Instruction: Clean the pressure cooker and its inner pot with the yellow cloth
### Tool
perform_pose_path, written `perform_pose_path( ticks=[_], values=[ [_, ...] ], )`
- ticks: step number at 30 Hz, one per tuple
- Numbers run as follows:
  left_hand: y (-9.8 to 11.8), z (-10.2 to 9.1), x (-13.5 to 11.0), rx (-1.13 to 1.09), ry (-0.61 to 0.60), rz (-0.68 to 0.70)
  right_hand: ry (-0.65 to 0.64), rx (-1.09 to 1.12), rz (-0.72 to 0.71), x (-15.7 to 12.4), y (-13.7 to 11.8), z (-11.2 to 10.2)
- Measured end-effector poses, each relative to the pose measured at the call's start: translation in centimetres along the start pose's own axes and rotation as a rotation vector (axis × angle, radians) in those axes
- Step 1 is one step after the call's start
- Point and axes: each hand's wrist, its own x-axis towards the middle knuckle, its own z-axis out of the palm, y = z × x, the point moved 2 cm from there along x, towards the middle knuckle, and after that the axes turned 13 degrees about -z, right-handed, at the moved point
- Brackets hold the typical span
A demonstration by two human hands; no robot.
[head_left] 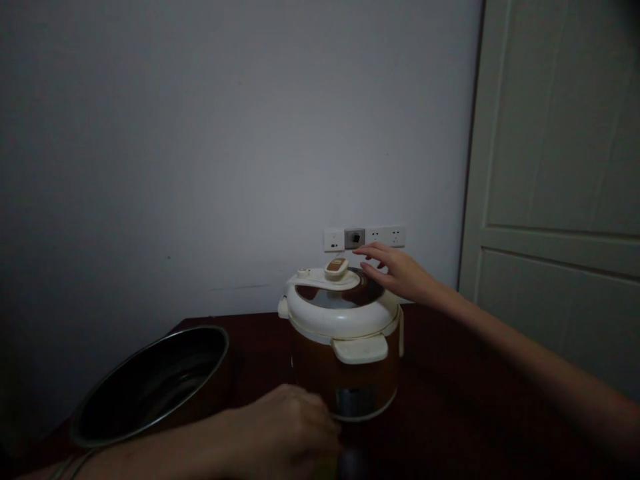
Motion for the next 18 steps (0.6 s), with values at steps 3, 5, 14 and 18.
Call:
perform_pose_path(
  ticks=[3,5,14,18],
  values=[
    [-3.4,-4.9,3.5,-0.084,0.223,-0.037,0.082,0.033,0.061,-1.5,0.4,-0.4],
    [-6.6,-7.4,6.2,-0.060,0.369,-0.085,0.122,0.056,0.104,-3.2,0.5,-0.5],
    [-15.9,-6.5,15.1,0.015,0.373,0.081,0.040,0.083,0.154,-10.3,0.7,-0.4],
    [-16.5,-5.4,16.0,0.049,0.374,0.094,-0.013,0.065,0.188,-12.7,0.7,-0.7]
  ],
)
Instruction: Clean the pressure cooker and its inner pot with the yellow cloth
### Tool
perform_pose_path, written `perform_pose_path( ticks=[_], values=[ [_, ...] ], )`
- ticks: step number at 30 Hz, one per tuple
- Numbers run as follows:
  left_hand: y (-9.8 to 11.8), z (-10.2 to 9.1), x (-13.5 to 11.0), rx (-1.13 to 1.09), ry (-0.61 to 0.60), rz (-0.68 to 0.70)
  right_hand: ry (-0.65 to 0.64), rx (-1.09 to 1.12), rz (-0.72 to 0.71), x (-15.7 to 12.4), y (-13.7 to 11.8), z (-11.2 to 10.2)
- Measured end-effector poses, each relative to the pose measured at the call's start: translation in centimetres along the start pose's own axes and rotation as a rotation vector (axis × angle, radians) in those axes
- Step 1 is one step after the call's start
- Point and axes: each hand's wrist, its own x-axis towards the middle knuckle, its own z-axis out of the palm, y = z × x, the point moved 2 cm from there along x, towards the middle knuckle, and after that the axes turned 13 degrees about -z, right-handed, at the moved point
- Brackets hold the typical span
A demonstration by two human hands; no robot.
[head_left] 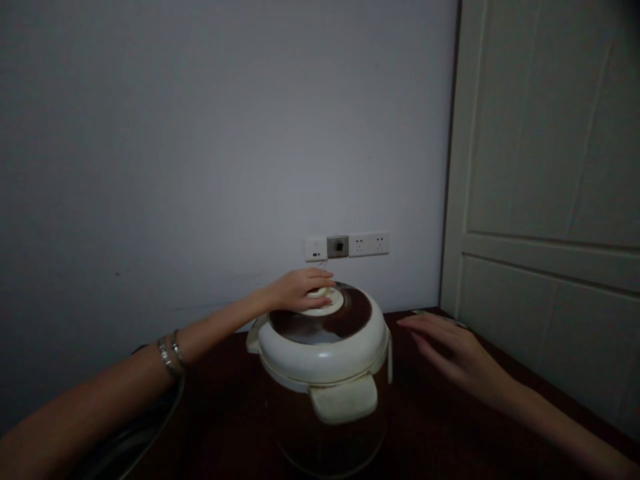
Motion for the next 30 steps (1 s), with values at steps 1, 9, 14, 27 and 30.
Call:
perform_pose_path(
  ticks=[1,9,14,27,30],
  values=[
    [0.0,0.0,0.0,0.009,0.003,0.012,-0.004,-0.007,0.010,-0.4,0.1,-0.1],
    [0.0,-0.5,0.3,0.011,0.001,0.044,0.059,-0.033,0.035,0.2,0.4,-1.0],
    [-0.1,-1.0,0.8,-0.029,-0.031,-0.006,0.119,-0.056,0.021,2.0,0.3,-1.4],
    [-3.8,-3.2,4.5,-0.284,-0.154,-0.404,0.063,0.036,-0.170,7.6,3.0,-1.5],
    [-5.2,-3.6,5.5,-0.349,-0.170,-0.463,0.094,0.063,-0.218,9.5,4.5,-1.1]
  ],
)
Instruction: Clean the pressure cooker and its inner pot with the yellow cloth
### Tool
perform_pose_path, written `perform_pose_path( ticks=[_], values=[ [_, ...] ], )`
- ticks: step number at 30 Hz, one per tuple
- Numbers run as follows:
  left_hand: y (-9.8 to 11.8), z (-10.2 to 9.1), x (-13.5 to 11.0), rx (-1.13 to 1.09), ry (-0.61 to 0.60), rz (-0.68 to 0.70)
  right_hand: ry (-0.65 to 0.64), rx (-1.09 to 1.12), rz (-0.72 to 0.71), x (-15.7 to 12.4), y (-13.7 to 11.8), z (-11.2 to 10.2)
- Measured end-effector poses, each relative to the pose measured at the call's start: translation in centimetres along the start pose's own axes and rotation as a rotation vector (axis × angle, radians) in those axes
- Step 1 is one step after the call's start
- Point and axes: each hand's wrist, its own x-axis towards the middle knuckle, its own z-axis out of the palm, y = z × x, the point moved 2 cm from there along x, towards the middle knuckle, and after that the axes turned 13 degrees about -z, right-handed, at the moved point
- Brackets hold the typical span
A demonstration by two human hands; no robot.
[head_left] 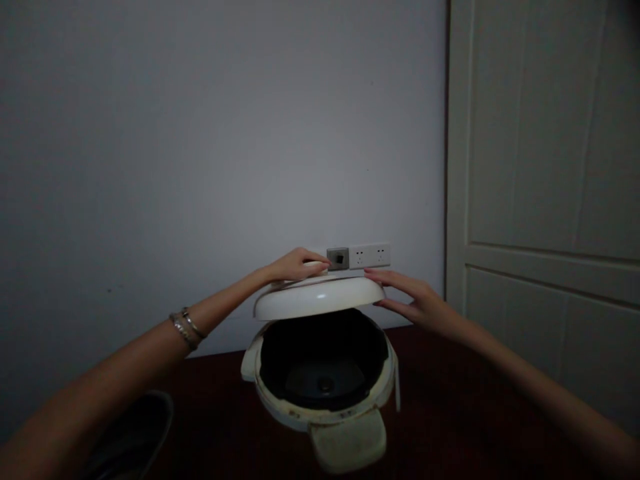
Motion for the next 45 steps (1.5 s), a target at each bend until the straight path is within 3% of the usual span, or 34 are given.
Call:
perform_pose_path(
  ticks=[9,13,17,23,29,34,45],
  values=[
    [-3.3,-2.5,2.8,-0.279,-0.094,-0.129,0.056,-0.021,0.010,4.8,3.8,-0.7],
    [-4.7,-4.0,2.9,-0.454,0.007,-0.222,0.038,-0.023,0.016,6.7,5.0,-1.0],
    [-4.7,-7.1,1.4,-0.533,0.159,-0.233,0.005,-0.019,0.017,8.6,6.5,-1.1],
    [-3.6,-10.9,-2.3,-0.568,0.245,-0.138,-0.053,0.068,0.034,11.7,9.0,-0.9],
    [-5.8,-10.1,-2.9,-0.465,0.247,-0.179,-0.137,0.041,0.097,14.8,11.5,0.2],
    [-7.4,-9.0,-1.9,-0.455,0.338,-0.226,-0.187,-0.039,0.146,16.9,13.2,1.4],
    [-9.3,-8.6,0.6,-0.398,0.399,-0.252,-0.203,-0.155,0.215,18.2,16.2,3.3]
  ],
)
